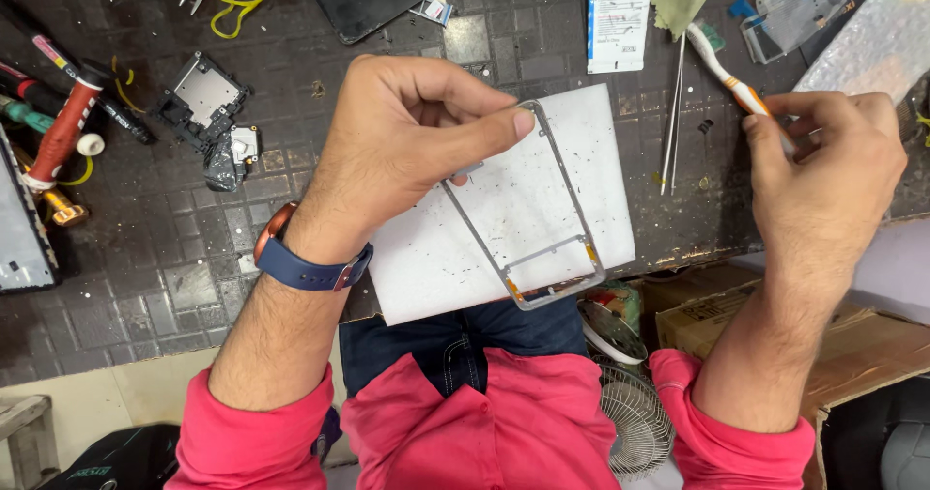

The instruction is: The person cleans a disassembled smartphone frame and a small black electronic component using a toothbrush and a cloth. They scrub the frame and component, then wipe the component with a cloth.

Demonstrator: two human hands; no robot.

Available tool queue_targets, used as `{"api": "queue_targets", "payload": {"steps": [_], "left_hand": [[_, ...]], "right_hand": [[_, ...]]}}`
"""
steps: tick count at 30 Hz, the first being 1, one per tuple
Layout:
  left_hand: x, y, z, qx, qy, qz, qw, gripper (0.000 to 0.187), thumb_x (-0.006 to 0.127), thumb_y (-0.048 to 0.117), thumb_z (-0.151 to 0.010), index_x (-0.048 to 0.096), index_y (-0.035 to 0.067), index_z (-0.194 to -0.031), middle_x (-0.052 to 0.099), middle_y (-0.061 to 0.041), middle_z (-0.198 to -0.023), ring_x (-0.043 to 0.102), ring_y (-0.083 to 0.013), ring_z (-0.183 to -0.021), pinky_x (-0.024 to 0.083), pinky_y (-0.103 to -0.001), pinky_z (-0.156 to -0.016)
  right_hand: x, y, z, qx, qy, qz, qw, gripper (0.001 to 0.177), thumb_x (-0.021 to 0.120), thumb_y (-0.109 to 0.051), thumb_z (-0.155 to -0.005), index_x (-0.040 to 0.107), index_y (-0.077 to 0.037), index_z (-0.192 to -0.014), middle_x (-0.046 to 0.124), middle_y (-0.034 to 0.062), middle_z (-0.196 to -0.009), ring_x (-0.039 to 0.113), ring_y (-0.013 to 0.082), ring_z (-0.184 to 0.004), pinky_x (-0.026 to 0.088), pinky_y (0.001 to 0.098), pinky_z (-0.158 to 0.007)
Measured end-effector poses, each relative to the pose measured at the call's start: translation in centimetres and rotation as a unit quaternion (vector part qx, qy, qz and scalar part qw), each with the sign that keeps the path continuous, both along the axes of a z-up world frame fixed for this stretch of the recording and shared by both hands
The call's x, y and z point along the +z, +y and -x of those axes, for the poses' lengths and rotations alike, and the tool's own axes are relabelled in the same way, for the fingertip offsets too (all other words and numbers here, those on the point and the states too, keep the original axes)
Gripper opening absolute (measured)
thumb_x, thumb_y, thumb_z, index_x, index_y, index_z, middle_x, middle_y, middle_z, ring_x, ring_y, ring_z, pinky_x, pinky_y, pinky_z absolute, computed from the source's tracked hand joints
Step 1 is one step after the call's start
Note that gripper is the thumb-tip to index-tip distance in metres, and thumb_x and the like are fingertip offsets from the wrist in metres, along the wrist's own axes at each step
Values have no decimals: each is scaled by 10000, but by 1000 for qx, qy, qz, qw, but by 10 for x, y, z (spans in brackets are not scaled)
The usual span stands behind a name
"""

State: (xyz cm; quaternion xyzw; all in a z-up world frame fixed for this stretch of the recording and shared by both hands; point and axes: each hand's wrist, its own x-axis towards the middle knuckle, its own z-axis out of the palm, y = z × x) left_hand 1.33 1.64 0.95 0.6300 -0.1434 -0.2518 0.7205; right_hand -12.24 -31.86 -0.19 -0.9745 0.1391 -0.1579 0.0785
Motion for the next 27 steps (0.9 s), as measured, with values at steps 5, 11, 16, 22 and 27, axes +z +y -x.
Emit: {"api": "queue_targets", "payload": {"steps": [5,11,16,22,27], "left_hand": [[-1,1,0,6,-10,14,1000,184,821,153,-935,785,-7,-1019,736,6,-805,611,8,-648,490,-166,-555],[-6,-7,5,-45,47,65,996,208,801,169,-933,765,-8,-1035,749,-10,-865,663,-14,-699,565,-202,-555],[-10,-12,9,-116,104,87,984,230,801,185,-920,772,-8,-1042,760,-27,-869,666,-14,-697,544,-194,-540],[-14,-12,11,-128,75,95,984,245,830,185,-899,769,0,-1048,759,-22,-892,628,-3,-651,516,-193,-523],[-13,-13,8,-121,54,73,989,245,833,199,-881,774,22,-1040,762,2,-879,604,12,-615,519,-188,-500]], "right_hand": [[-9,-10,-1,-29,-71,16,997,135,682,-62,-1062,665,19,-1168,661,129,-1097,632,168,-914,541,302,-788],[24,47,37,-46,-160,-367,915,226,472,-189,-1184,562,10,-1242,592,63,-1010,474,83,-725,382,224,-639],[26,94,62,58,5,-549,834,346,552,-322,-1092,580,-12,-1245,544,3,-819,448,45,-686,353,192,-596],[11,106,79,112,83,-617,774,371,661,-379,-1054,641,-17,-980,598,20,-894,509,93,-827,413,244,-762],[-1,94,91,148,84,-701,692,407,735,-377,-1002,654,21,-1006,573,-4,-887,503,81,-840,405,237,-738]]}}
